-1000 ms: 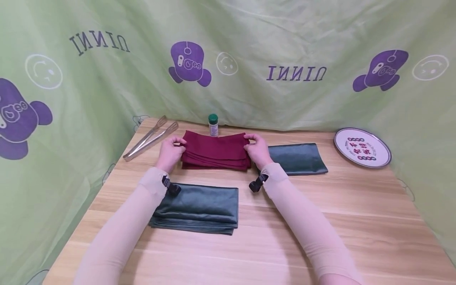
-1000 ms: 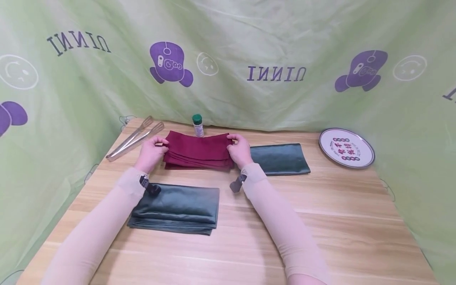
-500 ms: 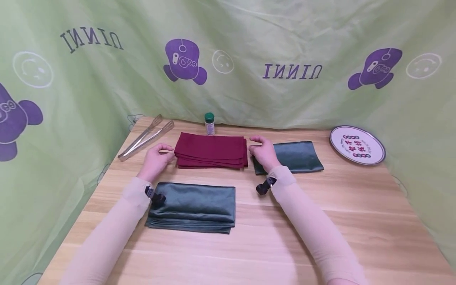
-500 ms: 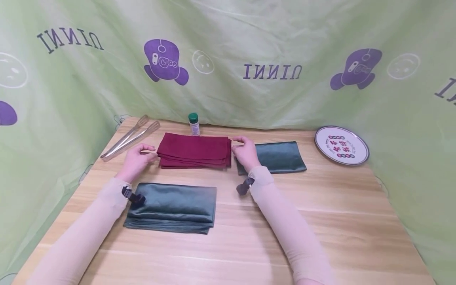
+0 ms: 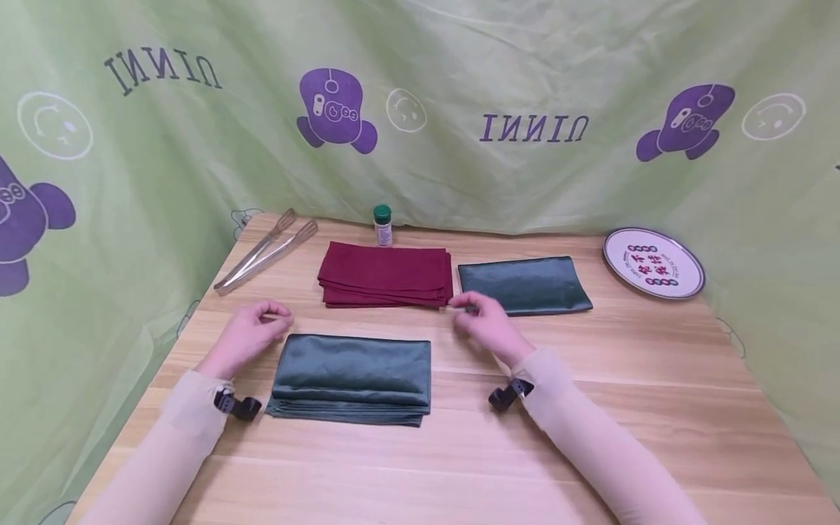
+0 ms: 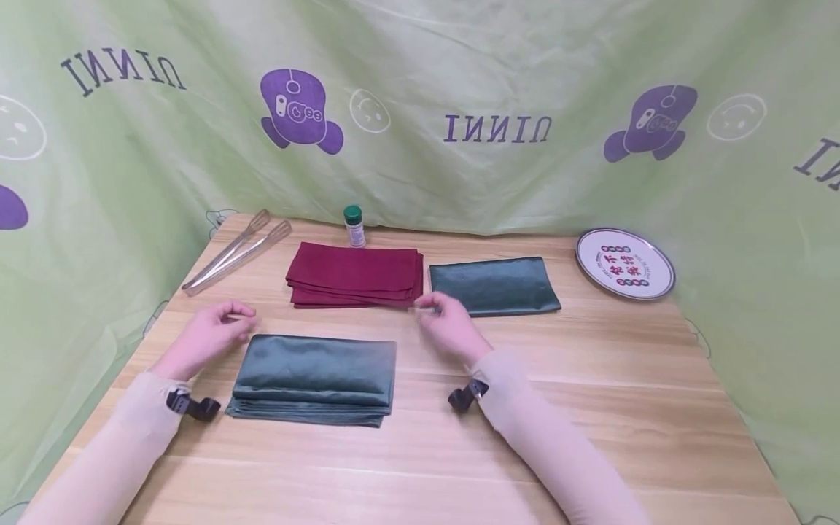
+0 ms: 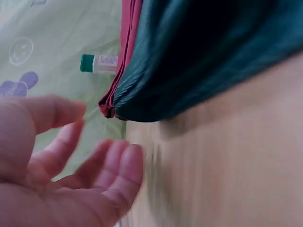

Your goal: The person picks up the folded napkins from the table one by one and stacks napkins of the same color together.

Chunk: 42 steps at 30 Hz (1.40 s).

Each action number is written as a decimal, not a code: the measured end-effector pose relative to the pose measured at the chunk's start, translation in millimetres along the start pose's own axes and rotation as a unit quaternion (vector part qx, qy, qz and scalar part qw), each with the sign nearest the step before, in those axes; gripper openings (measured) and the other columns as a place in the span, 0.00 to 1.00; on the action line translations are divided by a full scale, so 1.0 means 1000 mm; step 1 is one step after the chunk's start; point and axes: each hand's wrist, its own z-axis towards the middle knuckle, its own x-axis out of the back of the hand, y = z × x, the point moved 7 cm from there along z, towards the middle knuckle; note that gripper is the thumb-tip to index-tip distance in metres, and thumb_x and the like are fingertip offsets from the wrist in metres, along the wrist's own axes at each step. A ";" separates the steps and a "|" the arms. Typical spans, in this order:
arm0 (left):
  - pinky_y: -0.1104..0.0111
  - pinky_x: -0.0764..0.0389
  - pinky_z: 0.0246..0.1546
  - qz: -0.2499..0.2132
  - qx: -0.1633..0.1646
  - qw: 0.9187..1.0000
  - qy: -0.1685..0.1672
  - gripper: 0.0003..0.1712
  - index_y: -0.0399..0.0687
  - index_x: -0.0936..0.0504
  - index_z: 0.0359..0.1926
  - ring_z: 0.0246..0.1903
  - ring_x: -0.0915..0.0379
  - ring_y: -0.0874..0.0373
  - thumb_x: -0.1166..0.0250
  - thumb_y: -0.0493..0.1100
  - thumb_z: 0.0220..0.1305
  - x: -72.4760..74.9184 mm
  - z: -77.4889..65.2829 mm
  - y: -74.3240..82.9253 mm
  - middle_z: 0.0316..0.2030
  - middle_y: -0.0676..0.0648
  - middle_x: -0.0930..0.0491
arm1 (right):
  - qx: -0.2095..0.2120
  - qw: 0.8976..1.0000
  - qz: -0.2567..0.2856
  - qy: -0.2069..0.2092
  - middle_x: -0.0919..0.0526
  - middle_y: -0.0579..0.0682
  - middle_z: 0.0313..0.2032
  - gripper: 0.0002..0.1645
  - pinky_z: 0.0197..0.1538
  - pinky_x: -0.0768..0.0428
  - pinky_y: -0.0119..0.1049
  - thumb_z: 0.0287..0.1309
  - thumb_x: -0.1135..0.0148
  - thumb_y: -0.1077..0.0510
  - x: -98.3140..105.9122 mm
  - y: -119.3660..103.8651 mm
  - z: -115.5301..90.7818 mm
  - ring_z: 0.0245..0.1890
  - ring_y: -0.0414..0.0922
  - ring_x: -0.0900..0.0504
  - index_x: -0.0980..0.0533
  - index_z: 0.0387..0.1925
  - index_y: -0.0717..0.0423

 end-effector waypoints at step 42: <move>0.80 0.27 0.46 -0.086 -0.084 0.993 0.005 0.11 0.34 0.20 0.49 0.47 0.27 0.69 0.37 0.33 0.66 -0.032 -0.070 0.006 0.48 0.42 0.20 | 0.073 0.996 0.024 -0.052 0.27 0.57 0.52 0.22 0.39 0.22 0.34 0.56 0.37 0.72 -0.073 -0.009 -0.068 0.38 0.47 0.22 0.24 0.53 0.57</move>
